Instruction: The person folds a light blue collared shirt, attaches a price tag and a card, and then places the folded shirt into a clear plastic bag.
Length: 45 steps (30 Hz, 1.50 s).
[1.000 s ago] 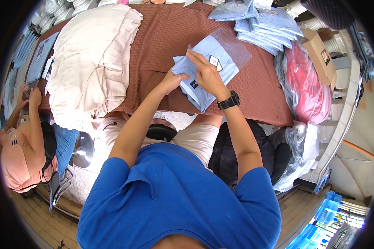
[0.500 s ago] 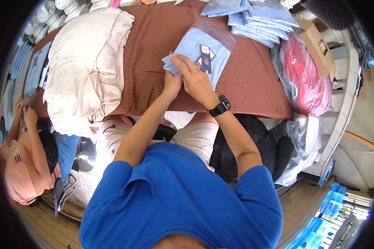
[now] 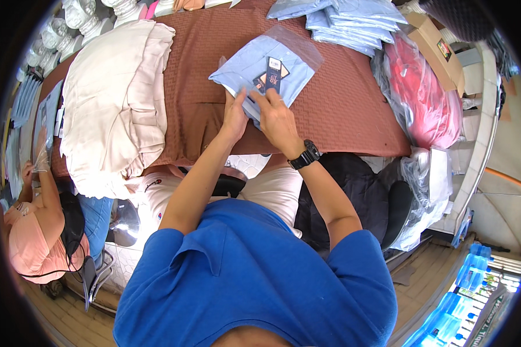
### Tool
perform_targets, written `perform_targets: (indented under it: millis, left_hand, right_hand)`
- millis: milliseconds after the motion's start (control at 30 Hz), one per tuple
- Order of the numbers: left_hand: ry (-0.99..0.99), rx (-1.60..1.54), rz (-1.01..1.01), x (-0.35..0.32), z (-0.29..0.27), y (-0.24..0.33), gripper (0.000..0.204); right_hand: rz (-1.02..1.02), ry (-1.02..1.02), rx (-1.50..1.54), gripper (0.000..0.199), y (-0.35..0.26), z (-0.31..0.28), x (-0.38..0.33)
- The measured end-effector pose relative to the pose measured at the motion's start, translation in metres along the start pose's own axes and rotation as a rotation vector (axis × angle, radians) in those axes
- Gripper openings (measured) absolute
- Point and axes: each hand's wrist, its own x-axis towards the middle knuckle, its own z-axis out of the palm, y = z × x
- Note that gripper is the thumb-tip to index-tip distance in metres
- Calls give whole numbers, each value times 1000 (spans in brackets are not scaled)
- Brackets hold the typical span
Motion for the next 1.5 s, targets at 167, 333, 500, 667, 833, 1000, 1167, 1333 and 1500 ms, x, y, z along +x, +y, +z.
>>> perform_targets:
  millis: [167, 333, 500, 667, 833, 1000, 1167, 1333, 1500]
  left_hand:
    - [53, -144, -148, 7, -7, 3, 44]
    - [-156, -378, -369, 15, -38, -12, 30]
    - [-334, -353, -434, 4, -21, 2, 36]
    - [-439, -349, -521, 36, -54, -38, 39]
    - [-148, -37, -410, 47, -3, -23, 50]
    - [-249, 470, 122, 79, 47, 61, 58]
    - [-655, 1099, 297, 50, 95, 120, 60]
    - [-795, 2075, 525, 20, 15, 59, 73]
    - [-707, 1926, 599, 4, -47, 32, 78]
  right_hand:
    - [-45, -62, 77, 41, -11, 2, 0]
    - [-78, -108, 115, 43, -31, -2, 5]
    - [-21, -122, 197, 45, -46, -10, -2]
    - [-27, -109, 222, 55, -75, -12, -4]
    - [-27, -40, 165, 66, -91, -18, 0]
    - [-18, 420, 418, 63, -109, -23, 28]
    - [140, 648, 608, 64, -114, -11, 16]
    - [425, 148, 1028, 64, -96, 48, -65]
    - [409, -367, 742, 43, -87, 23, -98]
